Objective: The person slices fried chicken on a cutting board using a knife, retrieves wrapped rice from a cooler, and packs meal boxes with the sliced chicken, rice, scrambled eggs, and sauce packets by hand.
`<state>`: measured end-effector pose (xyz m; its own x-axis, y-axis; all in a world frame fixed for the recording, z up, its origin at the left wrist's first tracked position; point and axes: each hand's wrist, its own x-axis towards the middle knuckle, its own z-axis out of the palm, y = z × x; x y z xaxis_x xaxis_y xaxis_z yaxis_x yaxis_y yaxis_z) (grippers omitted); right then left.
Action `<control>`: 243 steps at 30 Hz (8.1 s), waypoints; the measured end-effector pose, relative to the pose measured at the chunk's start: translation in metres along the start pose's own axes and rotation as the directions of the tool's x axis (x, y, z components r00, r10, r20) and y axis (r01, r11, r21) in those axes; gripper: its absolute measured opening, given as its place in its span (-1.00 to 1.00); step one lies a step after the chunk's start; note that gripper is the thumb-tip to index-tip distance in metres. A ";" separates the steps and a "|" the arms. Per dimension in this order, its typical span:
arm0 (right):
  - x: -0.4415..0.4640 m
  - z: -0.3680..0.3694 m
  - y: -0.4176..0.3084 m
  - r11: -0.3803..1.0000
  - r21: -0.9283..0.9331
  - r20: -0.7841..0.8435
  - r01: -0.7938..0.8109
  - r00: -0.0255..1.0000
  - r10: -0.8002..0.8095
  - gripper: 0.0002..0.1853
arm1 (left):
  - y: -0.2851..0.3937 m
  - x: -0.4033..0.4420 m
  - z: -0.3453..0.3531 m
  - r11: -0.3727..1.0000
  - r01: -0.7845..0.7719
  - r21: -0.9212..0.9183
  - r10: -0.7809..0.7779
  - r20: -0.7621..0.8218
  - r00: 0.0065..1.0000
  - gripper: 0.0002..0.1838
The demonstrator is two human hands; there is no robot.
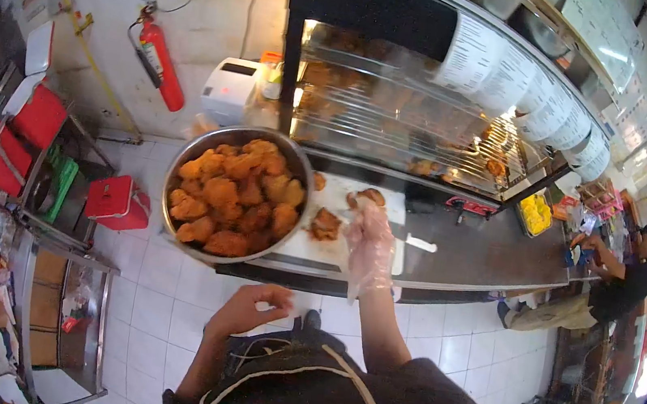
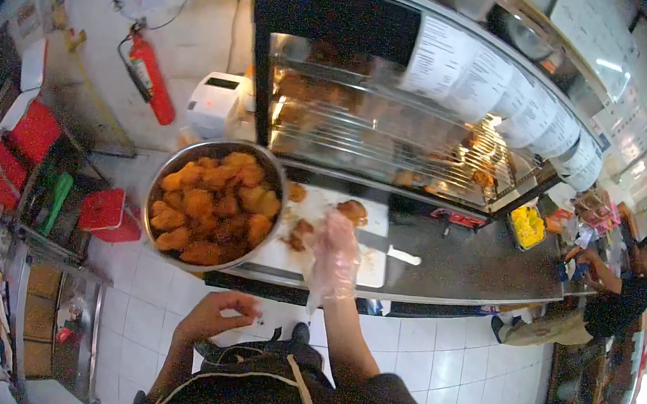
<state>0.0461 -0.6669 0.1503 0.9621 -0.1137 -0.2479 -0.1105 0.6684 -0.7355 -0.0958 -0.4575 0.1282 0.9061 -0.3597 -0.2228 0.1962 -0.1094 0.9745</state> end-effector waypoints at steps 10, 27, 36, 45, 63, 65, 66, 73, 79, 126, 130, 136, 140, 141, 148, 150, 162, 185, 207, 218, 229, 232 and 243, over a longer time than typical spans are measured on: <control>-0.151 0.225 0.281 0.459 -0.825 0.565 0.330 0.468 0.680 -0.80 | -0.160 -0.294 -0.188 0.959 -0.274 -0.076 0.007 -0.957 0.290 -0.53; -0.042 0.051 0.707 -0.403 -0.569 -0.024 0.717 0.475 0.879 -0.69 | -0.464 -0.487 -0.337 0.713 0.285 -0.641 -0.656 -0.753 -0.050 -0.56; 0.101 0.455 1.064 0.436 -0.890 0.393 -0.131 0.264 0.881 -0.65 | -0.327 -0.518 -0.612 0.956 -0.102 -0.274 -0.277 -0.960 -0.024 -0.71; -0.084 0.986 0.818 0.866 -0.496 0.855 0.059 0.209 0.475 -0.61 | -0.279 -0.582 -0.783 0.970 -0.240 -0.039 -0.107 -0.955 -0.278 -0.68; 0.044 1.259 1.118 -0.301 -0.010 0.750 0.953 0.206 0.629 -0.61 | -0.049 -0.504 -1.115 0.944 -0.291 0.155 0.153 -0.988 -0.028 -0.69; 0.036 1.253 1.113 -0.332 -0.046 0.762 0.942 0.248 0.598 -0.60 | -0.036 -0.465 -1.158 0.869 -0.442 0.222 0.252 -0.968 0.009 -0.69; 0.036 1.252 1.110 -0.345 -0.057 0.764 0.937 0.263 0.589 -0.60 | -0.034 -0.447 -1.172 0.773 -0.576 0.266 0.334 -0.943 0.012 -0.69; 0.037 1.265 1.099 -0.317 -0.033 0.751 0.948 0.233 0.618 -0.57 | -0.047 -0.394 -1.222 0.593 -0.801 0.080 0.286 -0.951 0.117 -0.69; 0.100 1.266 1.061 0.048 0.513 0.688 0.857 -0.444 0.574 -0.55 | -0.055 -0.378 -1.247 0.622 -0.781 0.058 0.254 -0.958 0.132 -0.55; -0.726 0.786 0.903 0.990 0.036 -0.019 0.134 -0.991 0.135 -0.45 | -0.199 -0.578 -0.486 0.191 -0.484 0.854 -0.005 -0.492 -0.871 -0.33; -0.847 0.763 0.957 0.897 0.441 -0.026 0.015 -0.999 0.030 -0.40 | -0.223 -0.604 -0.451 0.201 -0.378 0.904 -0.120 -0.360 -0.925 -0.36; -0.994 0.733 1.015 0.435 0.857 -0.147 -0.275 -0.941 -0.305 -0.30 | -0.257 -0.709 -0.408 0.296 -0.279 0.914 -0.149 -0.244 -0.958 -0.30; -1.007 0.736 1.080 0.530 0.757 -0.185 -0.382 -0.903 -0.387 -0.40 | -0.266 -0.787 -0.395 0.258 -0.320 0.912 -0.231 -0.263 -0.937 -0.32; -0.998 0.745 1.069 0.520 0.736 -0.246 -0.434 -0.887 -0.391 -0.44 | -0.268 -0.807 -0.393 0.292 -0.326 0.899 -0.223 -0.267 -0.937 -0.32; -0.994 0.755 1.087 0.657 0.669 -0.260 -0.346 -0.938 -0.229 -0.73 | -0.284 -0.965 -0.422 0.216 -0.542 0.812 -0.063 -0.543 -0.838 -0.26; -0.998 0.759 1.070 0.570 0.688 -0.317 -0.449 -0.893 -0.320 -0.80 | -0.274 -1.005 -0.435 0.239 -0.588 0.772 -0.095 -0.584 -0.806 -0.27; -1.029 0.757 1.039 0.688 0.693 -0.235 -0.216 -0.970 -0.068 -0.83 | -0.319 -1.153 -0.458 0.010 -0.865 0.501 -0.101 -0.860 -0.500 -0.22; -1.001 0.759 1.018 0.638 0.762 -0.188 -0.108 -0.980 0.059 -0.75 | -0.331 -1.183 -0.494 -0.066 -0.903 0.424 0.041 -0.904 -0.427 -0.23; -0.987 0.848 0.973 0.968 0.181 -0.022 0.174 -0.983 0.181 -0.80 | -0.225 -1.191 -0.566 0.154 -0.988 -0.027 -0.293 -0.956 -0.020 -0.42; -1.014 0.872 0.934 0.261 0.943 -0.223 -0.207 -0.974 0.035 -0.87 | -0.204 -1.197 -0.567 0.354 -0.924 -0.144 -0.347 -0.938 0.014 -0.41; -1.030 0.877 0.899 0.097 0.969 -0.235 -0.228 -0.970 0.068 -0.91 | -0.208 -1.230 -0.585 0.485 -0.819 -0.306 -0.334 -0.931 0.151 -0.40; -1.026 0.892 0.879 0.197 0.970 -0.172 -0.145 -0.976 0.131 -0.86 | -0.205 -1.234 -0.587 0.475 -0.825 -0.307 -0.356 -0.924 0.139 -0.40; -0.957 0.943 0.796 0.308 0.919 0.311 0.246 -0.933 -0.182 -0.76 | -0.210 -1.259 -0.560 0.436 -0.900 -0.023 -0.044 -0.999 0.005 -0.14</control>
<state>-0.7280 0.6672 0.3964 -0.7999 0.2133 0.5609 0.4320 0.8534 0.2916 -1.0675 0.5377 0.2201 0.3699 0.9289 -0.0158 -0.7210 0.2978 0.6257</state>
